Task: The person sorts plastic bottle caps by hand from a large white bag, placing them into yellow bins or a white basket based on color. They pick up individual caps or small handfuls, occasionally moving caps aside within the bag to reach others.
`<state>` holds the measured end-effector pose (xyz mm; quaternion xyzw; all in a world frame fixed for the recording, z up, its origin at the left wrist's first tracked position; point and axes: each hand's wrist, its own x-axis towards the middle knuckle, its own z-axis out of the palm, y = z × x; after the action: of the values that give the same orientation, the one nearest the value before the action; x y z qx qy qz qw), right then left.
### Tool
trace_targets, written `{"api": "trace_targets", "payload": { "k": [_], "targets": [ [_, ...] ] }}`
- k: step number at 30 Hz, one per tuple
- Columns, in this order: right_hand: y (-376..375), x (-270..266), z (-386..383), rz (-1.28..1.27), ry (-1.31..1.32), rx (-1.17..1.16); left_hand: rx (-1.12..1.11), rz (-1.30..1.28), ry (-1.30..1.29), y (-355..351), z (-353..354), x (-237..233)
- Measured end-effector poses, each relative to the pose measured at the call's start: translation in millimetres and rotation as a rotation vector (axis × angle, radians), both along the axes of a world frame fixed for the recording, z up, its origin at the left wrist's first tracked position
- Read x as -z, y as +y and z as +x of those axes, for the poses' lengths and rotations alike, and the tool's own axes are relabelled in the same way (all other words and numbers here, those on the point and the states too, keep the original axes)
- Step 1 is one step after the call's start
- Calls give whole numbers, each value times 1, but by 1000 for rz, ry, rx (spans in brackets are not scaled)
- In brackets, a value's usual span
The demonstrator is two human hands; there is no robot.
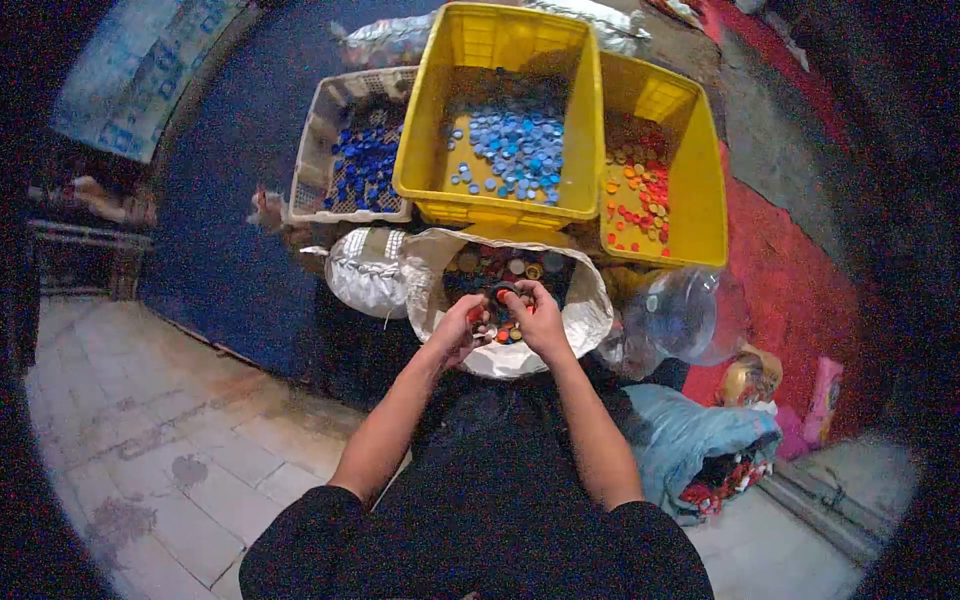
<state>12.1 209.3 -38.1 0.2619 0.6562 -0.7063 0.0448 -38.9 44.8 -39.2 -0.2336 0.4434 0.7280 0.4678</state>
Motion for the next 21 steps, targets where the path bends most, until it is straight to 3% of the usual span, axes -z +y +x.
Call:
{"api": "trace_targets", "payload": {
  "k": [2, 3, 4, 6, 8, 10, 12, 14, 16, 18, 19, 21],
  "targets": [
    [5, -15, 12, 119, 152, 9, 16, 132, -9, 14, 4, -9],
    [8, -30, 18, 343, 169, 0, 60, 239, -28, 16, 5, -16],
    [10, -43, 24, 346, 171, 26, 86, 240, -25, 23, 7, -30],
    [11, -61, 37, 613, 248, -58, 6, 346, -139, 41, 12, -52],
    [8, -67, 48, 681, 254, -28, 46, 365, -61, 51, 20, -29],
    [5, -89, 54, 582, 132, 2, -1, 396, -76, 62, 19, -41],
    [11, -72, 59, 542, 158, 68, 3, 357, -94, 68, 21, -44],
    [14, -61, 66, 506, 155, 124, 137, 378, 18, 69, 23, -37],
    [15, -56, 66, 281, 160, 189, 82, 359, -54, 71, 25, -37],
    [18, -43, 63, 212, 181, 259, 91, 530, -121, 64, 22, -30],
    [21, -41, 63, 213, 180, 256, 36, 475, -165, 64, 23, -35],
    [24, -39, 63, -183, -42, 283, 27, 498, -169, 60, 21, -27]
  ]
}}
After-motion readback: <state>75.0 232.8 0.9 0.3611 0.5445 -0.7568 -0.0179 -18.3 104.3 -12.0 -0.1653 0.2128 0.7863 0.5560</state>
